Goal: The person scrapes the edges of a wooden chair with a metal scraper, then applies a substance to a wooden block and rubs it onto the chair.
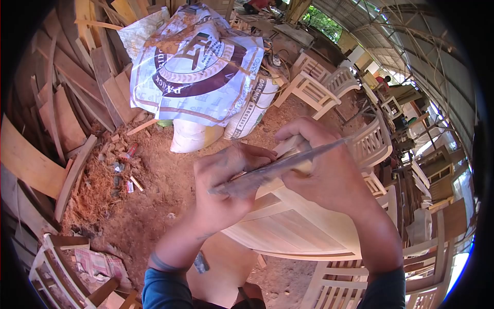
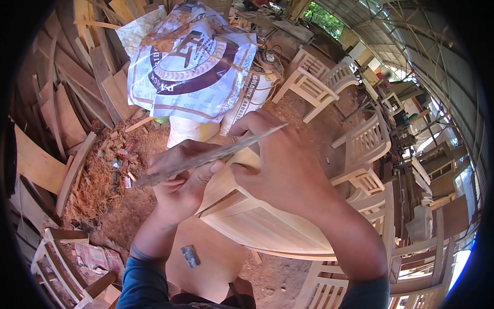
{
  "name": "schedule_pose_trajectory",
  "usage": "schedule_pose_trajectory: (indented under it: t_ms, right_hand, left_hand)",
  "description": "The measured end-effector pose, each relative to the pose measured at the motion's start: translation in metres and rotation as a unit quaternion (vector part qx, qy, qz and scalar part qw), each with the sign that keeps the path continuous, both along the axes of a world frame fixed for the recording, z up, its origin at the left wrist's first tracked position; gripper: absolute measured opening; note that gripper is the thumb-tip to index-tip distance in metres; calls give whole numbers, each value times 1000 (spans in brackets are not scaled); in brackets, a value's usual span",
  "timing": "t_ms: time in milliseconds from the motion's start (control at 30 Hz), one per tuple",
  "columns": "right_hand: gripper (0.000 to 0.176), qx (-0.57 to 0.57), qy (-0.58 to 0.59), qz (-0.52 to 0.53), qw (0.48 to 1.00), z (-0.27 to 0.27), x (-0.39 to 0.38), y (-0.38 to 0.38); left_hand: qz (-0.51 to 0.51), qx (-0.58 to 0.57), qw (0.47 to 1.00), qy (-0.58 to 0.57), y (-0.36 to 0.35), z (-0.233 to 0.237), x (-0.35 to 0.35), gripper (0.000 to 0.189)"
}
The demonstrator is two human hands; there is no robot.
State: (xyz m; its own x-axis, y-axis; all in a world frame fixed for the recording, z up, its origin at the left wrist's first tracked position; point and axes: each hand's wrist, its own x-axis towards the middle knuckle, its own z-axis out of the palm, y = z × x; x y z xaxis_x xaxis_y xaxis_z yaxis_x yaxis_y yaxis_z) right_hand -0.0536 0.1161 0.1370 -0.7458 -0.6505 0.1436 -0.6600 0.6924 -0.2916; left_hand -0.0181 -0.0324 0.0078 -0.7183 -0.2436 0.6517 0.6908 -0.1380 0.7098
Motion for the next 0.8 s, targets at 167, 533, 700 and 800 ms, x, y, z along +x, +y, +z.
schedule_pose_trajectory:
  t_ms: [167, 533, 700, 800]
  right_hand:
    - [38, -3, 28, -12, 1000, 2, 4, -4]
    - [39, -15, 52, 8, 999, -2, 3, -3]
    - [39, -14, -7, -11, 1000, 0, 2, -3]
    - [39, 7, 34, 0, 999, 0, 1, -2]
  left_hand:
    - [-60, 169, 981, -78, 5, -2, 5, 26]
    - [9, 135, 990, -50, 12, -8, 8, 12]
    - [65, 49, 997, 13, 9, -11, 5, 8]
    - [76, 49, 996, 1, 11, -12, 5, 6]
